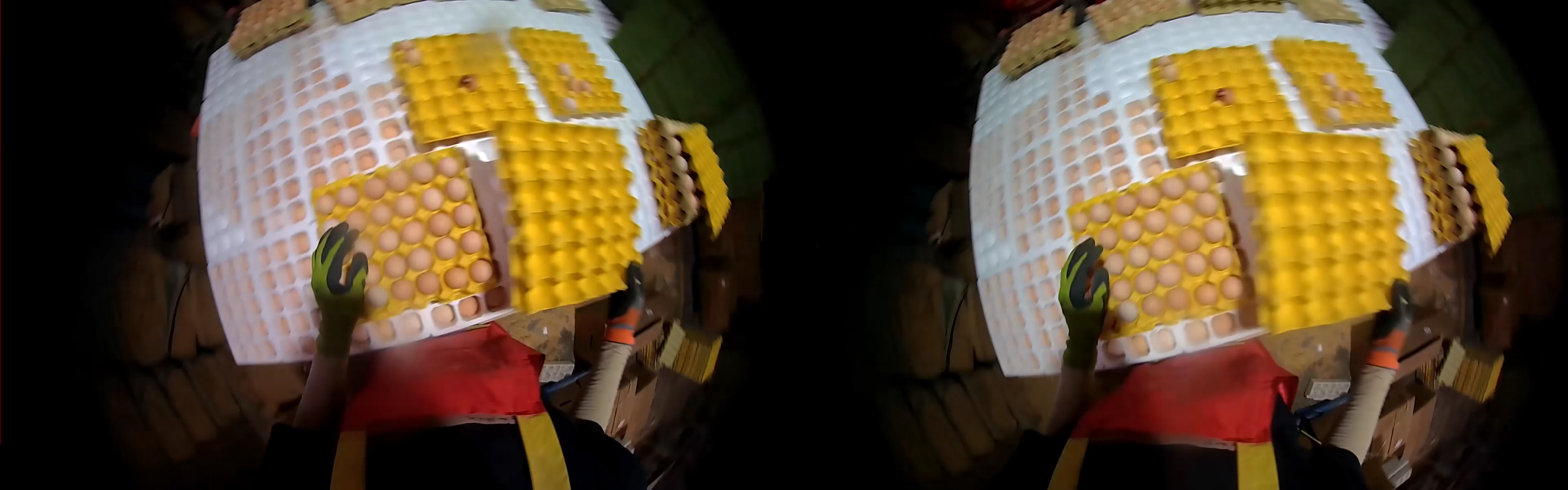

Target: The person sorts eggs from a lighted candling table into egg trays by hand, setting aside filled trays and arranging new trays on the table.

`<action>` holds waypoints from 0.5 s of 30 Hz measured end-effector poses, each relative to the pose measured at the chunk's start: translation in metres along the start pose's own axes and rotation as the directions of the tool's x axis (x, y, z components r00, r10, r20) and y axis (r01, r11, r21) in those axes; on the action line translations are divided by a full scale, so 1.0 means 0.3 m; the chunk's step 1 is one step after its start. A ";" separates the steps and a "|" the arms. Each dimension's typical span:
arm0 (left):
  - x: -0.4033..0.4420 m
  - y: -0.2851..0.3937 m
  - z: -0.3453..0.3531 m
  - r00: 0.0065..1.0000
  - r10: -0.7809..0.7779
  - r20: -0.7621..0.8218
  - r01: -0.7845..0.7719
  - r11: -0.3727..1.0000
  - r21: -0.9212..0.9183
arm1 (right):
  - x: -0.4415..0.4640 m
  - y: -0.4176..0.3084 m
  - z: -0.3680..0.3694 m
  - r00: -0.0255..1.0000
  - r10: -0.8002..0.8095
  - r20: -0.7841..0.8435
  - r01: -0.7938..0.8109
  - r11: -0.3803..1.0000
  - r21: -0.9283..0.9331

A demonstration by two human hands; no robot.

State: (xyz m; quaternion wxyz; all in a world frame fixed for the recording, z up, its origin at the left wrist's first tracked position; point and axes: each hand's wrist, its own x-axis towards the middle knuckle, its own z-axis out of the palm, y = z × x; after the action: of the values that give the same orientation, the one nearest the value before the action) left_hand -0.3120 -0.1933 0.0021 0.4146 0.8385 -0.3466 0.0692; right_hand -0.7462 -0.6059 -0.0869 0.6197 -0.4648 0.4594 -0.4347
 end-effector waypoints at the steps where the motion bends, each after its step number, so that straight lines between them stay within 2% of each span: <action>1: -0.024 -0.035 -0.035 0.999 -0.042 -0.020 0.043 0.997 0.060 | 0.098 0.021 -0.147 0.998 -0.038 -0.040 0.035 0.997 -0.075; 2: -0.052 -0.059 -0.066 0.985 -0.149 -0.091 0.153 0.987 0.040 | 0.199 0.073 -0.301 0.994 -0.106 0.008 0.106 0.978 -0.180; 3: -0.093 -0.079 -0.092 0.956 -0.249 -0.156 0.253 0.968 0.002 | 0.236 0.097 -0.345 0.990 -0.132 0.045 0.139 0.962 -0.234; 4: -0.135 -0.103 -0.119 0.948 -0.301 -0.108 0.299 0.954 -0.030 | 0.260 0.106 -0.358 0.984 -0.157 0.082 0.174 0.943 -0.285; 5: -0.183 -0.101 -0.130 0.940 -0.322 -0.114 0.322 0.947 -0.019 | 0.290 0.090 -0.380 0.994 -0.075 -0.083 0.029 0.888 -0.458; 6: -0.221 -0.094 -0.134 0.965 -0.251 -0.071 0.252 0.968 0.008 | 0.317 0.046 -0.364 0.966 -0.037 -0.254 -0.126 0.794 -0.594; 7: -0.249 -0.092 -0.136 0.984 -0.175 -0.035 0.176 0.984 0.030 | 0.318 0.003 -0.288 0.972 -0.038 -0.232 -0.113 0.791 -0.602; 8: -0.240 -0.070 -0.153 0.999 -0.031 0.040 0.020 0.969 0.245 | 0.255 -0.059 -0.115 0.901 -0.384 -0.202 -0.049 0.373 -0.927; 9: -0.246 -0.059 -0.163 0.993 0.021 0.119 -0.056 0.954 0.296 | 0.183 -0.108 0.044 0.764 -0.645 0.006 -0.117 -0.148 -0.982; 10: -0.247 -0.043 -0.170 0.982 0.011 0.189 -0.069 0.951 0.302 | 0.143 -0.139 0.165 0.737 -0.669 0.100 0.057 -0.087 -0.995; 11: -0.246 -0.030 -0.178 0.966 0.004 0.258 -0.085 0.949 0.304 | 0.149 -0.134 0.240 0.716 -0.629 0.302 0.372 -0.022 -0.928; 12: -0.242 -0.023 -0.190 0.967 0.002 0.256 -0.082 0.950 0.302 | 0.154 -0.056 0.360 0.756 -0.566 0.329 0.625 0.474 -0.620; 13: -0.234 -0.020 -0.200 0.936 -0.069 0.345 -0.051 0.943 0.328 | 0.062 -0.052 0.540 0.691 -0.522 0.500 0.722 0.471 -0.507; 14: -0.232 -0.019 -0.204 0.895 -0.140 0.423 -0.021 0.935 0.355 | -0.076 -0.029 0.710 0.673 -0.461 0.579 0.733 0.523 -0.434; 15: -0.240 -0.022 -0.203 0.900 -0.143 0.412 -0.013 0.935 0.353 | -0.241 -0.058 0.893 0.571 -0.366 0.735 0.757 0.582 -0.298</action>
State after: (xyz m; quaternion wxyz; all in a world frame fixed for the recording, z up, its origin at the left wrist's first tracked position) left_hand -0.3512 -0.1076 0.0082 0.1753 0.9040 -0.3832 -0.0718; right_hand -0.5019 -0.4919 -0.0190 0.3703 -0.8701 0.1623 -0.2817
